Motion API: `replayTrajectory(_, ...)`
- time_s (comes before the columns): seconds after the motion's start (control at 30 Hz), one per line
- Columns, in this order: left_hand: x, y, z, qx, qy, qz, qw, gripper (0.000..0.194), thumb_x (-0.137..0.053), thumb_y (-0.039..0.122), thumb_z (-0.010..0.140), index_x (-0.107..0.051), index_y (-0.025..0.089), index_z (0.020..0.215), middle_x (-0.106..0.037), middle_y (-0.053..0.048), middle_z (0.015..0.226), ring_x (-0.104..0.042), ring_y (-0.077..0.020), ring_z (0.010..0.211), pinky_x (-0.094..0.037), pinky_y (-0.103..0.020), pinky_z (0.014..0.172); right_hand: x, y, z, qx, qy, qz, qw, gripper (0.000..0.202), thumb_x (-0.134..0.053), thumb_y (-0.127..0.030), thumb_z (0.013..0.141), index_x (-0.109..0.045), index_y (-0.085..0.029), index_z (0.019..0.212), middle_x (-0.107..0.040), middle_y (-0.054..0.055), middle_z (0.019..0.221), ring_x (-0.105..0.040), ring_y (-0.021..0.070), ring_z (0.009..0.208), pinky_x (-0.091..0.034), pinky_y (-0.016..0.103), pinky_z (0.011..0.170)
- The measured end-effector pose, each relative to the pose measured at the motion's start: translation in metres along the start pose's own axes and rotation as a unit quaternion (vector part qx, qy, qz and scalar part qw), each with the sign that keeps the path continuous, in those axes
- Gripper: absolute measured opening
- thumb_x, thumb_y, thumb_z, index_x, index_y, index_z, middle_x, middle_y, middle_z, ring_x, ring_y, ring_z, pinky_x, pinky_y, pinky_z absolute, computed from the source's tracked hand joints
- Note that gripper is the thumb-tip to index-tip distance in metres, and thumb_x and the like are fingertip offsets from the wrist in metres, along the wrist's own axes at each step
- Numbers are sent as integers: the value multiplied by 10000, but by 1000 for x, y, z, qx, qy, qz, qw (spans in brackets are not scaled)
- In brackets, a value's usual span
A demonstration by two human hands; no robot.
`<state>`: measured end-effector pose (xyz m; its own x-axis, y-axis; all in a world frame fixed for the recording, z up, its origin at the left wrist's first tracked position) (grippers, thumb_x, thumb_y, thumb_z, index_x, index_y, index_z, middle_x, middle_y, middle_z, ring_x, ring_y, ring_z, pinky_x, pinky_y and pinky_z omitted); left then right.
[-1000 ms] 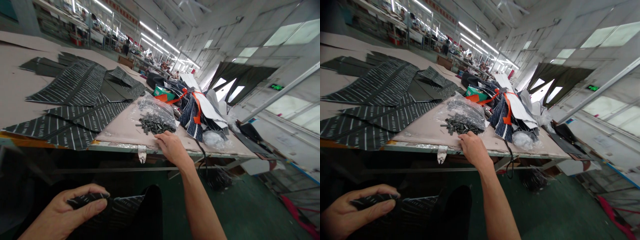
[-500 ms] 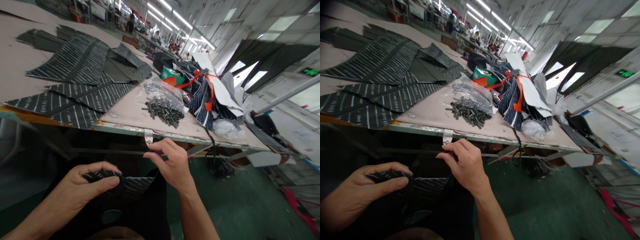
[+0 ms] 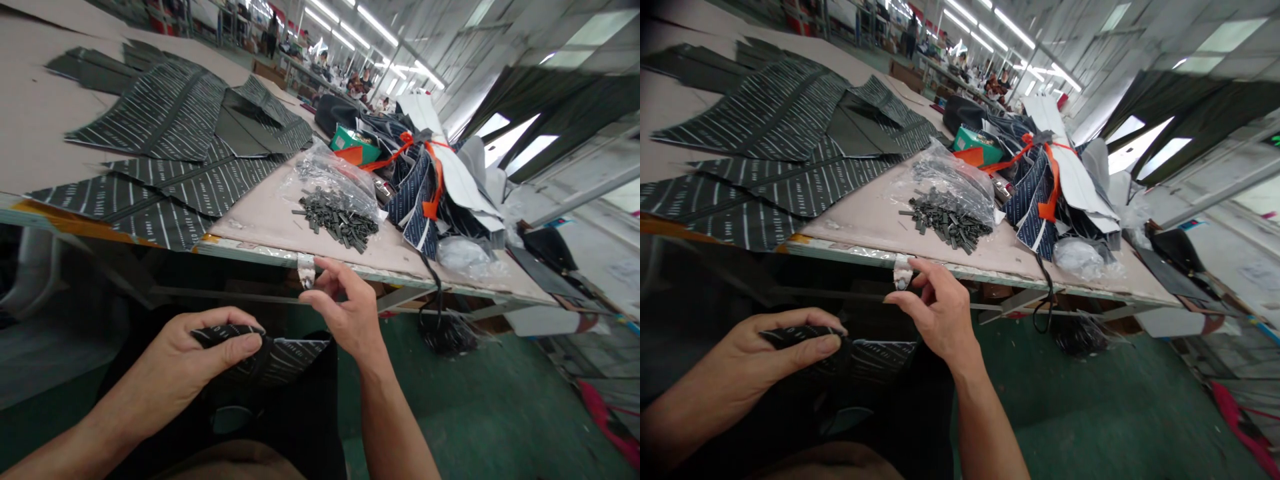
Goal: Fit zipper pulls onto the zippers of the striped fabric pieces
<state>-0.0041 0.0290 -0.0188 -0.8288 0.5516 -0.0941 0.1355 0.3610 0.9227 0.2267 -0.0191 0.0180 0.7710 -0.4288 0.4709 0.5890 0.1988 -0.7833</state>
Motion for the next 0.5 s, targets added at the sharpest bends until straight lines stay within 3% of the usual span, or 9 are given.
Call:
replayTrajectory(0.07, -4, 3, 1, 2, 8, -12, 1000, 358, -856, 528, 663, -776, 207, 799, -751, 2, 641, -664, -166, 526, -529, -198, 494, 1, 2, -14, -61, 1, 120, 991, 305, -763, -369, 848, -751, -234, 1121, -682, -8, 835, -595, 133, 666, -509, 256, 638)
replayTrajectory(0.13, -9, 7, 2, 9, 16, -22, 1000, 352, -862, 514, 648, -771, 206, 791, -738, 6, 607, -646, -160, 508, -512, -193, 471, -4, 1, -31, -116, -45, 206, 971, 308, -817, -362, 778, -786, -241, 1060, -727, 4, 850, -648, 155, 717, -528, 260, 658)
replayTrajectory(0.2, -14, 10, 2, 15, 30, -23, 999, 351, -872, 497, 624, -764, 198, 776, -724, 9, 576, -628, -156, 491, -495, -190, 455, -14, -1, -47, -160, -78, 240, 954, 345, -894, -298, 677, -815, -250, 1010, -759, 7, 854, -676, 167, 742, -536, 253, 666)
replayTrajectory(0.27, -20, 13, 3, 10, 41, -13, 999, 334, -872, 473, 620, -762, 191, 760, -722, 7, 569, -619, -155, 482, -483, -193, 447, -24, -3, -59, -179, -51, 256, 949, 268, -897, -224, 674, -835, -260, 932, -767, 0, 821, -680, 156, 727, -531, 236, 655)
replayTrajectory(0.37, -28, 16, 5, -7, 49, -2, 999, 272, -867, 429, 636, -767, 192, 724, -719, 7, 571, -610, -150, 489, -473, -199, 453, -33, -4, -65, -122, 10, 267, 956, 140, -832, -148, 756, -839, -255, 846, -758, 2, 758, -683, 144, 679, -535, 229, 630)
replayTrajectory(0.5, -38, 17, 11, 37, 42, -79, 995, 266, -911, 383, 579, -772, 180, 682, -729, -3, 599, -625, -145, 544, -487, -199, 512, -26, -8, -68, 48, 42, 178, 982, 201, -737, -81, 851, -820, -233, 953, -756, 37, 792, -683, 163, 688, -552, 274, 641)
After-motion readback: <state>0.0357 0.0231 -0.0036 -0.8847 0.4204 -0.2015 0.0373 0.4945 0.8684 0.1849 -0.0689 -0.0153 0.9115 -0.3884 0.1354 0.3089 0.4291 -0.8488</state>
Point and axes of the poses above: each hand's wrist, its own z-axis towards the middle knuckle, its own x-axis out of the back of the hand, y = z × x, the point moved 1 cm from there along z, towards the middle knuckle
